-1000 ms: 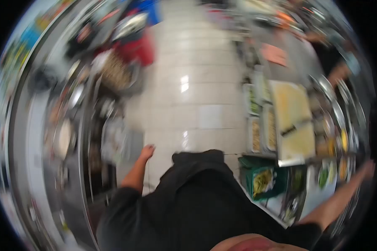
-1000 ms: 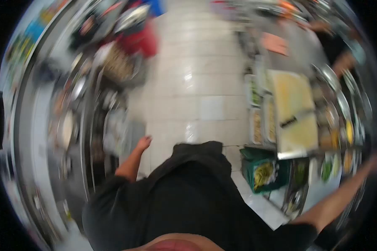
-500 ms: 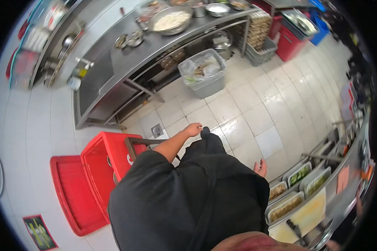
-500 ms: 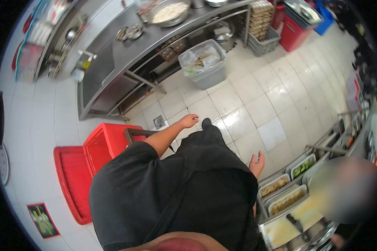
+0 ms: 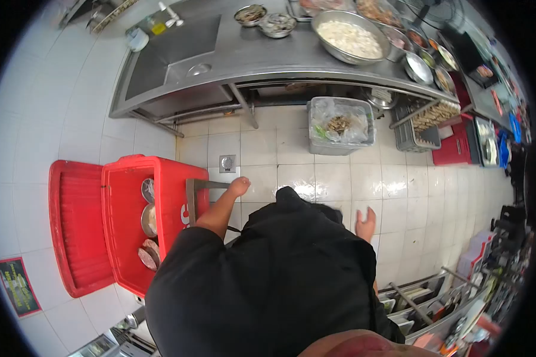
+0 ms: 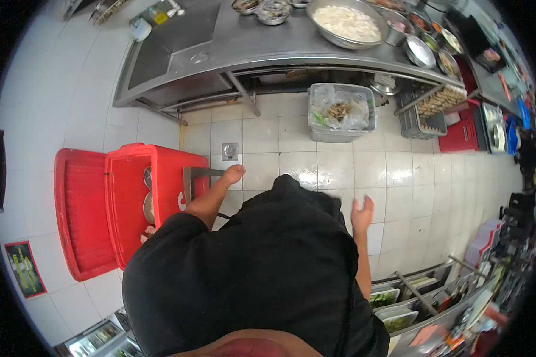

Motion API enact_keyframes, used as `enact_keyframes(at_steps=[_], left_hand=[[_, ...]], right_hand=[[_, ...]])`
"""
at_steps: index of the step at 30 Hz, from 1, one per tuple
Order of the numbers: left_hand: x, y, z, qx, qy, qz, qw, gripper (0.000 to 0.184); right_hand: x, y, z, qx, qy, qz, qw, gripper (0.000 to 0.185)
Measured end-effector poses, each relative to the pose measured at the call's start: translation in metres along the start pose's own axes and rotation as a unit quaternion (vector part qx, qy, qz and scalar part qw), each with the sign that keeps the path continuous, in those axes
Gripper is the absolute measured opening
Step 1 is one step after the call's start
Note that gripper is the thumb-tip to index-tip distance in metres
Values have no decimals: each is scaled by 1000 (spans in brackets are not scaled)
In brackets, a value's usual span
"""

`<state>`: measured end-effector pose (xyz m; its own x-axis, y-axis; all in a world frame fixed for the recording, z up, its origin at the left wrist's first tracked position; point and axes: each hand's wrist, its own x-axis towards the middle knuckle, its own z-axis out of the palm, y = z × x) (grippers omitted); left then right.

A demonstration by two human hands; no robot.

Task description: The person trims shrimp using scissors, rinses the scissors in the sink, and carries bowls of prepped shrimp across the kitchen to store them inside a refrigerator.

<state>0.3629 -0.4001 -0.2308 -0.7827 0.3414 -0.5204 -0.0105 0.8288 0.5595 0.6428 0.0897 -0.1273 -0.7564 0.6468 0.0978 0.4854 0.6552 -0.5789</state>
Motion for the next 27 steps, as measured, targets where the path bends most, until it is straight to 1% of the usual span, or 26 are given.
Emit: enact_keyframes(at_steps=[1,3,4,5,7,9,10,13,15,16,17,18,19,20,21,22,23,24,25,26,27], left_hand=[[1,-3,-5,-23,31,3,999,31],[8,-10,-16,-63,98,11,993,31],[2,2,-25,-79,100,-55,990,30],[3,-1,-24,-103,96,-65,988,31],[4,-17,-19,-147,82,-85,982,33],[14,-53,-3,-95,36,-115,988,34],[13,-65,2,-67,10,-129,989,34],[-13,-49,-15,-61,106,-103,987,30],[-8,-48,-29,-119,81,-177,974,29],[-6,-49,-41,-146,70,-215,963,28],[-1,-52,-57,-72,77,-131,986,27],[6,-56,-74,1,85,-44,995,25],[18,-53,-90,75,94,43,992,24],[31,-49,-102,-50,126,-27,990,24],[39,-39,-114,-175,154,-97,968,25],[44,-27,-125,-297,179,-166,923,27],[46,-7,-136,-300,206,-170,916,27],[49,19,-149,-303,233,-174,908,28],[53,36,-157,-305,259,-177,899,28],[53,40,-160,-278,249,-174,911,33],[52,46,-157,-261,238,-191,916,33]], right_hand=[[19,-30,19,17,-22,-48,998,46],[62,-108,29,58,-75,-120,988,48],[84,-139,34,80,-88,-144,982,49],[105,-161,39,102,-101,-164,976,49],[155,-184,57,77,-98,-247,961,52],[209,-203,77,61,-74,-300,949,55],[239,-221,80,75,-66,-320,942,56],[334,-268,97,103,-56,-354,928,57],[391,-300,107,116,-70,-365,921,55],[420,-307,123,98,-74,-383,916,55],[450,-314,139,81,-78,-403,908,54],[477,-320,155,65,-113,-412,902,57],[503,-327,172,49,-146,-424,893,59],[525,-332,188,33,-178,-435,882,62],[540,-338,198,10,-215,-440,872,66],[551,-345,206,-15,-252,-444,860,70],[561,-350,214,-42,-290,-447,845,74],[570,-355,221,-47,-324,-462,824,84],[575,-361,226,-57,-315,-488,812,84],[575,-366,228,-67,-306,-512,800,84],[574,-369,228,-75,-297,-534,788,84]])
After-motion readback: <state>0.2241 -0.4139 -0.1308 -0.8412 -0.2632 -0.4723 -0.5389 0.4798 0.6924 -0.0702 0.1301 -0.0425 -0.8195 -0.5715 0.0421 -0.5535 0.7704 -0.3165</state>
